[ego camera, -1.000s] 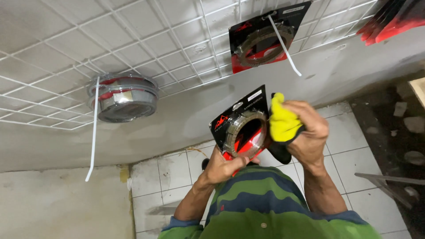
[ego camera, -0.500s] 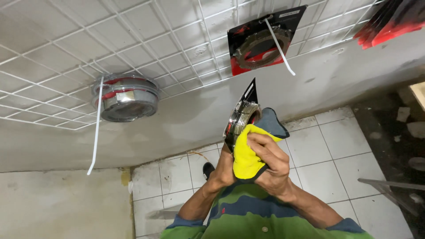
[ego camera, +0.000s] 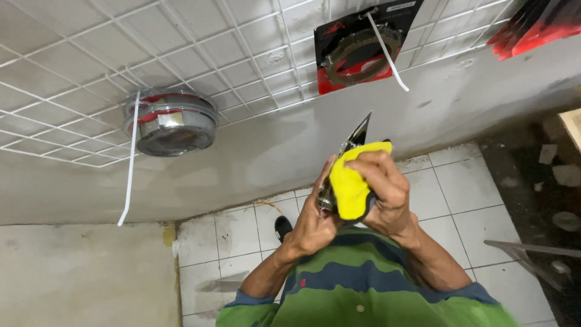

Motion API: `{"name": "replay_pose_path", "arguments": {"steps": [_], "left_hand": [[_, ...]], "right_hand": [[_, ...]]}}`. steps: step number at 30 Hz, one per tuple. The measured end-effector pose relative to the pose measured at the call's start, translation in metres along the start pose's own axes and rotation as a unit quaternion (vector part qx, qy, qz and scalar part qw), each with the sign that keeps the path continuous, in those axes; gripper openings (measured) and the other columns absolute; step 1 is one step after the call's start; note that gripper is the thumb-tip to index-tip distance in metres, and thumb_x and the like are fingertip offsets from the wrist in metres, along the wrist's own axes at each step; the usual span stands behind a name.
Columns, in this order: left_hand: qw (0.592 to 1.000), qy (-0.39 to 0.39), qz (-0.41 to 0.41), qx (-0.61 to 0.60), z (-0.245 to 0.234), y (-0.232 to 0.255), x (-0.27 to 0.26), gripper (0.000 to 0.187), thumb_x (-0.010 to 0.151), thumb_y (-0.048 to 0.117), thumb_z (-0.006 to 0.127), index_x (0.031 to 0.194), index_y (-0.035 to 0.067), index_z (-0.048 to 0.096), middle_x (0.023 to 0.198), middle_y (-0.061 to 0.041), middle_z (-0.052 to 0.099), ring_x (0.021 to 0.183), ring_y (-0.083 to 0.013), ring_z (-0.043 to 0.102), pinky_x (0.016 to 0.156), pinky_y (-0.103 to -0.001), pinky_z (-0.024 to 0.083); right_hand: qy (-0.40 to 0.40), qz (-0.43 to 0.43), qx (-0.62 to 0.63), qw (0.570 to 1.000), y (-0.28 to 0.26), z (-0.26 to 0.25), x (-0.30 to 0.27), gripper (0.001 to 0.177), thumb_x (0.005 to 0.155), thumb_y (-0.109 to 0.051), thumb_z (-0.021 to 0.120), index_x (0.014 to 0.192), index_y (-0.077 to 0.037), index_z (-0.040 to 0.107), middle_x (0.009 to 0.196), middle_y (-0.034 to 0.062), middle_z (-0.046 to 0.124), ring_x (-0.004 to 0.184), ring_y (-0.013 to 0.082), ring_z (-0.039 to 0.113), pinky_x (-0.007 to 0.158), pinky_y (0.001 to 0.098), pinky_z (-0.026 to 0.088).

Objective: Wiping down the plastic packaging of motorcycle clutch plates using a microfiber cloth.

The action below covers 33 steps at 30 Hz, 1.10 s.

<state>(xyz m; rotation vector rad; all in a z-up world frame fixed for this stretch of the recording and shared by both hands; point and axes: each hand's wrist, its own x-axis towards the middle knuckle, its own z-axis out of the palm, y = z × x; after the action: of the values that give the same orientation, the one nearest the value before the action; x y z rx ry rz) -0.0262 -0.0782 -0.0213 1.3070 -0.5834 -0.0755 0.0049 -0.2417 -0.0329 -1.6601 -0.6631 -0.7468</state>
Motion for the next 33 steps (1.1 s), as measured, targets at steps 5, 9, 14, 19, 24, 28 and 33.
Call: {"name": "replay_pose_path", "arguments": {"steps": [5, 9, 14, 19, 24, 28, 33], "left_hand": [[0.997, 0.001, -0.056, -0.047, -0.001, 0.010, 0.001, 0.061, 0.082, -0.013, 0.056, 0.140, 0.001, 0.040, 0.110, -0.014, 0.058, 0.096, -0.0208, 0.053, 0.092, -0.044, 0.047], [0.996, -0.001, -0.078, -0.041, -0.002, 0.002, -0.001, 0.034, 0.080, -0.010, 0.057, 0.111, 0.000, 0.066, 0.081, -0.007, 0.059, 0.070, -0.0154, 0.052, 0.070, -0.037, 0.051], [0.995, -0.003, -0.094, -0.035, -0.002, -0.010, -0.010, 0.025, 0.081, -0.009, 0.058, 0.103, -0.001, 0.066, 0.075, -0.008, 0.060, 0.065, -0.0156, 0.053, 0.065, -0.035, 0.052], [0.994, 0.001, -0.104, -0.029, -0.001, -0.003, -0.009, 0.016, 0.082, -0.009, 0.059, 0.094, -0.002, 0.067, 0.070, -0.010, 0.061, 0.059, -0.0158, 0.053, 0.061, -0.033, 0.053], [0.993, 0.061, -0.099, 0.027, -0.001, 0.019, -0.015, 0.007, 0.083, -0.004, 0.068, 0.089, -0.006, 0.067, 0.071, -0.010, 0.062, 0.062, -0.0141, 0.053, 0.056, -0.033, 0.050], [0.995, 0.038, -0.088, 0.014, 0.003, 0.020, -0.006, 0.007, 0.084, -0.007, 0.064, 0.086, -0.001, 0.068, 0.068, -0.009, 0.063, 0.059, -0.0143, 0.054, 0.055, -0.030, 0.050], [0.992, 0.091, -0.077, 0.033, -0.008, -0.015, -0.029, 0.009, 0.079, -0.012, 0.066, 0.084, -0.008, 0.072, 0.065, -0.016, 0.066, 0.057, -0.0167, 0.058, 0.051, -0.035, 0.052]], "right_hand": [[0.000, 0.042, 0.081, 0.996, 0.014, -0.011, -0.022, 0.038, 0.081, -0.015, 0.082, 0.112, 0.006, 0.075, 0.104, 0.0163, 0.065, 0.091, 0.0262, 0.063, 0.085, 0.0399, 0.052], [-0.085, -0.091, 0.005, 0.992, -0.003, 0.016, -0.027, 0.046, 0.099, -0.036, 0.062, 0.121, 0.002, 0.077, 0.100, 0.0155, 0.063, 0.083, 0.0282, 0.062, 0.076, 0.0410, 0.054], [-0.072, -0.113, -0.023, 0.991, -0.001, -0.005, -0.006, 0.053, 0.102, -0.045, 0.055, 0.114, 0.001, 0.079, 0.099, 0.0146, 0.066, 0.080, 0.0288, 0.064, 0.076, 0.0395, 0.056], [0.096, -0.083, -0.042, 0.991, -0.003, -0.009, 0.007, 0.040, 0.093, -0.024, 0.075, 0.112, 0.012, 0.075, 0.102, 0.0239, 0.065, 0.083, 0.0328, 0.063, 0.082, 0.0459, 0.053], [0.045, -0.095, -0.106, 0.989, 0.003, -0.011, 0.019, 0.030, 0.095, -0.028, 0.077, 0.105, 0.000, 0.080, 0.112, 0.0183, 0.072, 0.102, 0.0353, 0.063, 0.097, 0.0464, 0.051], [0.058, -0.059, -0.113, 0.990, -0.009, -0.006, 0.021, 0.025, 0.091, -0.015, 0.082, 0.108, 0.003, 0.079, 0.105, 0.0190, 0.072, 0.089, 0.0356, 0.065, 0.086, 0.0464, 0.054], [0.105, -0.080, -0.142, 0.981, -0.007, -0.003, 0.020, 0.027, 0.083, -0.005, 0.089, 0.105, 0.007, 0.079, 0.097, 0.0186, 0.069, 0.077, 0.0338, 0.066, 0.079, 0.0415, 0.057]]}}
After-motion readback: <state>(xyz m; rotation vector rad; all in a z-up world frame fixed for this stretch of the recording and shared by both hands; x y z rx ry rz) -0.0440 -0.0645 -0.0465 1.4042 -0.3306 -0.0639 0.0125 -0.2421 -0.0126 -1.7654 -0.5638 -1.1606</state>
